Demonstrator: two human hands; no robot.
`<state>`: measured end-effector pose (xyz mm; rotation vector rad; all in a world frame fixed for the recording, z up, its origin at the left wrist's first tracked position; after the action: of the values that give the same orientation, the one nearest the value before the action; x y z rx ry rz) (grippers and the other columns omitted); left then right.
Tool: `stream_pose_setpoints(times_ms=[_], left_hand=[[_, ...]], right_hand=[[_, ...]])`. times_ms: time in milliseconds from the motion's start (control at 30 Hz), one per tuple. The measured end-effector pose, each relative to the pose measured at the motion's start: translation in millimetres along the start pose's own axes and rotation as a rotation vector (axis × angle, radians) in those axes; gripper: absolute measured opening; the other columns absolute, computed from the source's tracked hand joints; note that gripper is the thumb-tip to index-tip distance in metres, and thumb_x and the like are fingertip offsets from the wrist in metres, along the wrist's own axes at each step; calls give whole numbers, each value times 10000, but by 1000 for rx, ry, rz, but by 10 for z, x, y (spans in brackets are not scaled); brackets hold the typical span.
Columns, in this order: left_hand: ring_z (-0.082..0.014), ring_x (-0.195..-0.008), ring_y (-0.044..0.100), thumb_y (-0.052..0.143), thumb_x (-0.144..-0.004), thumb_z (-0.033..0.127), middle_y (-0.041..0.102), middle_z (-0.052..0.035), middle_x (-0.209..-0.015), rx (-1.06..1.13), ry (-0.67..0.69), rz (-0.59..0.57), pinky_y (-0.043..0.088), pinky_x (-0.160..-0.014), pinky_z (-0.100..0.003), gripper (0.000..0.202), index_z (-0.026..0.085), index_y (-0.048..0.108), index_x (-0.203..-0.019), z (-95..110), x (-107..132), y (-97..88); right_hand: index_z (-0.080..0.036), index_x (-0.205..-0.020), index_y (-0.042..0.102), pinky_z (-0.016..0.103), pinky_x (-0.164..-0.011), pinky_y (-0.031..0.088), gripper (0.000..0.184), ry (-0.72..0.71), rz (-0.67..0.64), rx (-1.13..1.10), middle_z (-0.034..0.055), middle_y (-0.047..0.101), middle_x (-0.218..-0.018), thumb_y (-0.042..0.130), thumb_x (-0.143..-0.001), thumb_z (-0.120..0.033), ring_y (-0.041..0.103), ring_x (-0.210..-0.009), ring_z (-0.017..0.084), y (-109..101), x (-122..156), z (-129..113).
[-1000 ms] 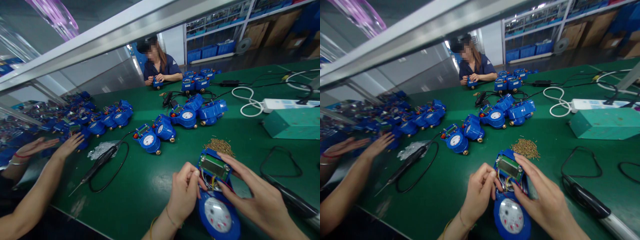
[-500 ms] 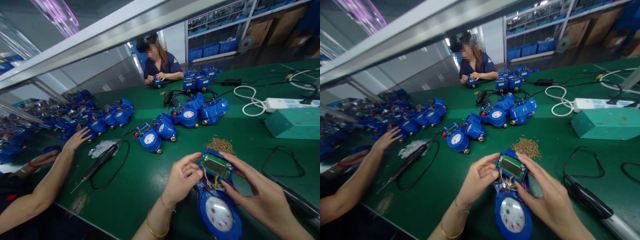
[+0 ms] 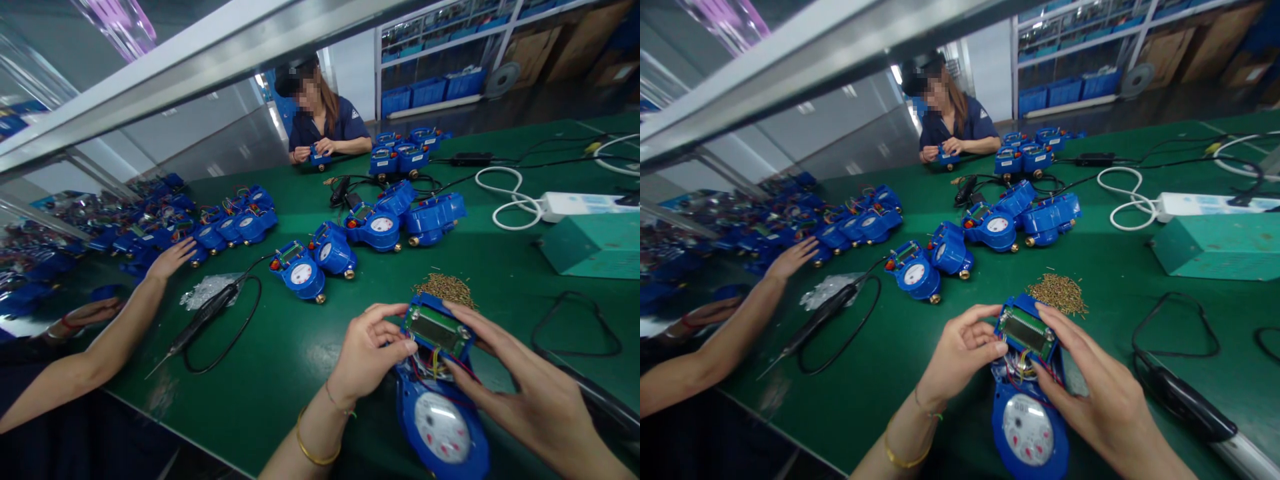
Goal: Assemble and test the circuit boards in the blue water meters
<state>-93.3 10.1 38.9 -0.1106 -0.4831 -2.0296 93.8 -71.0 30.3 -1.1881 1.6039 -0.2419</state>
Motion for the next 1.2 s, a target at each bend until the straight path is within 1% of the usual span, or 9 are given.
stream_pose_setpoints(times_ms=[167, 333, 400, 533, 600, 700, 767, 833, 1200], left_hand=[[-96, -721, 619, 922, -589, 303, 667, -29, -826, -15, -3, 1, 507, -715, -207, 603, 149, 718, -1135, 23, -10, -8], [-85, -624, 618, 948, -542, 284, 662, 8, -690, 48, -79, 9, 488, -643, -190, 641, 137, 663, -1098, 28, -10, -2], [-76, -601, 614, 936, -562, 307, 685, -12, -755, 63, -62, 56, 485, -621, -188, 534, 131, 660, -984, 34, -1, 4], [-72, -686, 618, 878, -634, 293, 663, -86, -1088, -6, 24, 105, 508, -671, -213, 284, 99, 701, -741, 28, 11, 4], [-118, -783, 636, 840, -665, 249, 664, -92, -1103, -84, 49, 101, 511, -726, -241, 182, 112, 734, -721, 14, 7, -5], [-195, -951, 645, 794, -699, 209, 706, -89, -1039, -220, 114, 112, 486, -863, -298, 71, 146, 761, -702, 1, -1, -18], [-216, -992, 647, 790, -700, 206, 723, -86, -1015, -260, 147, 121, 457, -940, -329, 56, 159, 764, -685, -3, -5, -19], [-224, -989, 654, 795, -692, 212, 725, -86, -1020, -252, 152, 127, 446, -967, -348, 64, 164, 759, -671, -8, -7, -12], [-259, -1001, 644, 829, -651, 304, 712, -107, -1031, -212, 90, 102, 433, -969, -381, 185, 154, 721, -641, 4, -15, -20]], right_hand=[[-142, -1481, 408, 199, -1147, 372, 529, -25, 1, 9, 54, 543, -1421, 560, -976, -196, 567, -1257, 149, -18, -20, -18], [-144, -1481, 414, 209, -1136, 393, 534, -6, 9, 20, 59, 550, -1414, 562, -970, -188, 575, -1251, 163, -29, -40, -37], [-145, -1484, 410, 206, -1140, 385, 538, -5, 18, 30, 58, 554, -1410, 563, -969, -181, 572, -1255, 162, -27, -41, -40], [-144, -1496, 392, 208, -1180, 318, 550, 6, 11, 32, 54, 532, -1431, 563, -974, -177, 545, -1283, 152, -13, -28, -27], [-138, -1498, 389, 199, -1193, 284, 552, 0, 13, 27, 52, 523, -1439, 561, -976, -178, 532, -1294, 140, -11, -25, -24], [-124, -1498, 389, 197, -1199, 268, 549, -22, 13, 19, 56, 520, -1439, 560, -979, -186, 524, -1299, 135, -14, -38, -31], [-113, -1500, 384, 202, -1202, 266, 556, -31, 7, 19, 62, 514, -1444, 561, -978, -182, 516, -1307, 137, -16, -50, -39], [-108, -1501, 382, 205, -1203, 265, 560, -34, 4, 20, 64, 511, -1446, 564, -975, -172, 512, -1310, 136, -16, -56, -45], [-110, -1503, 370, 190, -1208, 236, 548, -30, -23, 17, 60, 496, -1455, 543, -990, -194, 483, -1328, 111, -15, -35, -36]])
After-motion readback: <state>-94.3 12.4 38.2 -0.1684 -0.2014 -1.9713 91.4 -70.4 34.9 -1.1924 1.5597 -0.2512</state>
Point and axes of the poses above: each hand's wrist, its own x-axis away from the middle knuckle, its own y-axis out of the palm, z = x × y, the point moved 1 cm from there along -x, towards the middle knuckle
